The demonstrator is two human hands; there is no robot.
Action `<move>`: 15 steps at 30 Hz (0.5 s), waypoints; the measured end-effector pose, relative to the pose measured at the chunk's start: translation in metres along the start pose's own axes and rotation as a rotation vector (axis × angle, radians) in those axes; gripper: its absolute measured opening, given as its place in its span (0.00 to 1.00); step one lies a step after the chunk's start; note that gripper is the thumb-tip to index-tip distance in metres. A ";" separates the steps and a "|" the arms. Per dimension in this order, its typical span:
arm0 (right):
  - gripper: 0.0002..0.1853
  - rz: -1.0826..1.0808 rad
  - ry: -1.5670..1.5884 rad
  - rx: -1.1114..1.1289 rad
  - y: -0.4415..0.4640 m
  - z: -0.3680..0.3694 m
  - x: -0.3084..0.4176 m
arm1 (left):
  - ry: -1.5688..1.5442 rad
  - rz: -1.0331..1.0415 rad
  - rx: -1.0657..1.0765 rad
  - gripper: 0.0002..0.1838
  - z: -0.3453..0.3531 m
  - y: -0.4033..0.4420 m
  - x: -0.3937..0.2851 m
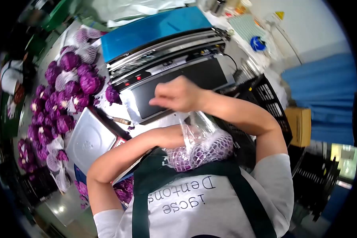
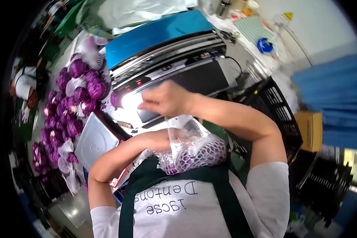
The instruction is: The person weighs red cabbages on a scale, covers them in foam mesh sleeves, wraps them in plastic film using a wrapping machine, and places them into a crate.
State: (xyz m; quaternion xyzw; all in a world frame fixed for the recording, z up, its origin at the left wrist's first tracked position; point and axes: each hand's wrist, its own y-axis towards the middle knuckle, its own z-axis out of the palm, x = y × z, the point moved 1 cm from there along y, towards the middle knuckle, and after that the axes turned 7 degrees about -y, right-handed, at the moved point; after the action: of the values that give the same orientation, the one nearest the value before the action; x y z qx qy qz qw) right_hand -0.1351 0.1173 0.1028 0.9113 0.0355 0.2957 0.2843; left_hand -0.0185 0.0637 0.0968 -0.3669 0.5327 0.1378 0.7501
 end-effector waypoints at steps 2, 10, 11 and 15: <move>0.13 0.171 0.075 0.037 -0.049 0.044 0.006 | 0.055 0.187 -0.043 0.25 0.009 -0.001 0.037; 0.22 0.913 0.523 0.276 -0.173 0.089 0.017 | -0.651 -0.128 -0.379 0.30 0.058 -0.023 0.037; 0.25 1.033 0.597 0.309 -0.187 0.079 0.019 | -0.536 -0.062 -0.373 0.32 0.062 -0.022 0.028; 0.31 1.225 1.546 -0.004 -0.222 0.027 0.043 | -0.536 0.032 -0.337 0.37 0.067 0.018 0.013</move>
State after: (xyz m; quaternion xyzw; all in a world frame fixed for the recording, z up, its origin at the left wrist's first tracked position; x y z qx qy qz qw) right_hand -0.0616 0.2992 -0.0120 0.3277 -0.2669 0.9061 -0.0181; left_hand 0.0224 0.1210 0.0891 -0.4283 0.2914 0.3277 0.7901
